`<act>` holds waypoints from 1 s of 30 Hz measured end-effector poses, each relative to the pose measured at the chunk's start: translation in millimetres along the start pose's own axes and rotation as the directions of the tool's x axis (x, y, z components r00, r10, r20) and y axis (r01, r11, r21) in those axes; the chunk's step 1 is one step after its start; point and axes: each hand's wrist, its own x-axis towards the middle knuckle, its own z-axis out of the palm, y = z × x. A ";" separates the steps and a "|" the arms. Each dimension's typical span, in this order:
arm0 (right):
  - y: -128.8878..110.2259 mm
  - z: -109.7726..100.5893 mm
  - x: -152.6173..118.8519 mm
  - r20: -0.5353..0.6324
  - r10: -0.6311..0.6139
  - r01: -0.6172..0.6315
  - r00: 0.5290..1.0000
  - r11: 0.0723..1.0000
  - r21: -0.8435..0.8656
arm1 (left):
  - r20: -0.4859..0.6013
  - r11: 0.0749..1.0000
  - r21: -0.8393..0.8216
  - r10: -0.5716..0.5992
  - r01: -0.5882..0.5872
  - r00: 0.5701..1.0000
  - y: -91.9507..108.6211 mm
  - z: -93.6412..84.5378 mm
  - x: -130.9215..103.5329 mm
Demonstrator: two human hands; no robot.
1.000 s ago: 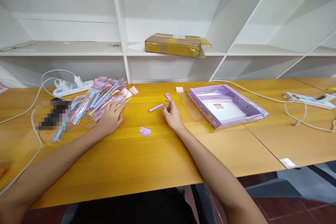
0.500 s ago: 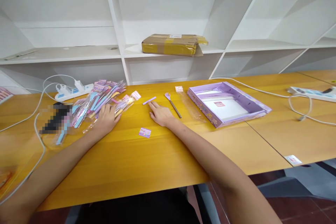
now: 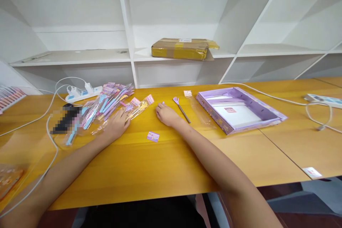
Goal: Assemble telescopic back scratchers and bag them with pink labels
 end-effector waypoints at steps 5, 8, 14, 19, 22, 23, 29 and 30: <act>14.2 -11.9 -36.9 0.009 -0.024 0.025 1.000 0.997 -0.070 | -0.041 0.990 -0.137 0.024 -0.029 0.999 10.0 -6.9 -2.7; 16.3 -16.5 -45.3 -0.032 0.046 -0.047 0.998 0.997 -0.062 | -0.047 0.977 -0.210 0.034 -0.043 0.998 14.8 -9.8 -5.5; -1.8 -14.9 -39.7 -0.325 0.345 -0.147 0.881 0.851 0.504 | -0.060 0.967 -0.241 0.066 -0.079 0.996 17.8 -8.6 -10.4; -24.4 1.4 -36.3 -0.304 0.308 0.020 0.901 0.672 0.740 | -0.070 0.967 -0.160 0.191 -0.200 0.979 23.3 -15.9 -4.1; -48.5 9.2 -42.4 -0.274 0.200 0.094 0.941 0.622 0.777 | -0.120 0.965 -0.083 0.237 -0.248 0.964 38.4 -23.6 -2.6; -57.7 10.6 -45.2 -0.253 0.150 0.111 0.956 0.613 0.782 | -0.126 0.961 -0.082 0.253 -0.264 0.959 44.7 -25.8 -4.1; -87.5 13.6 -58.0 -0.172 0.059 0.077 0.983 0.722 0.688 | 0.070 0.937 -0.288 0.228 -0.199 0.971 64.6 -27.1 -24.5; -85.6 13.6 -58.4 -0.196 0.065 0.082 0.979 0.749 0.657 | 0.102 0.935 -0.305 0.223 -0.183 0.969 63.4 -25.5 -27.2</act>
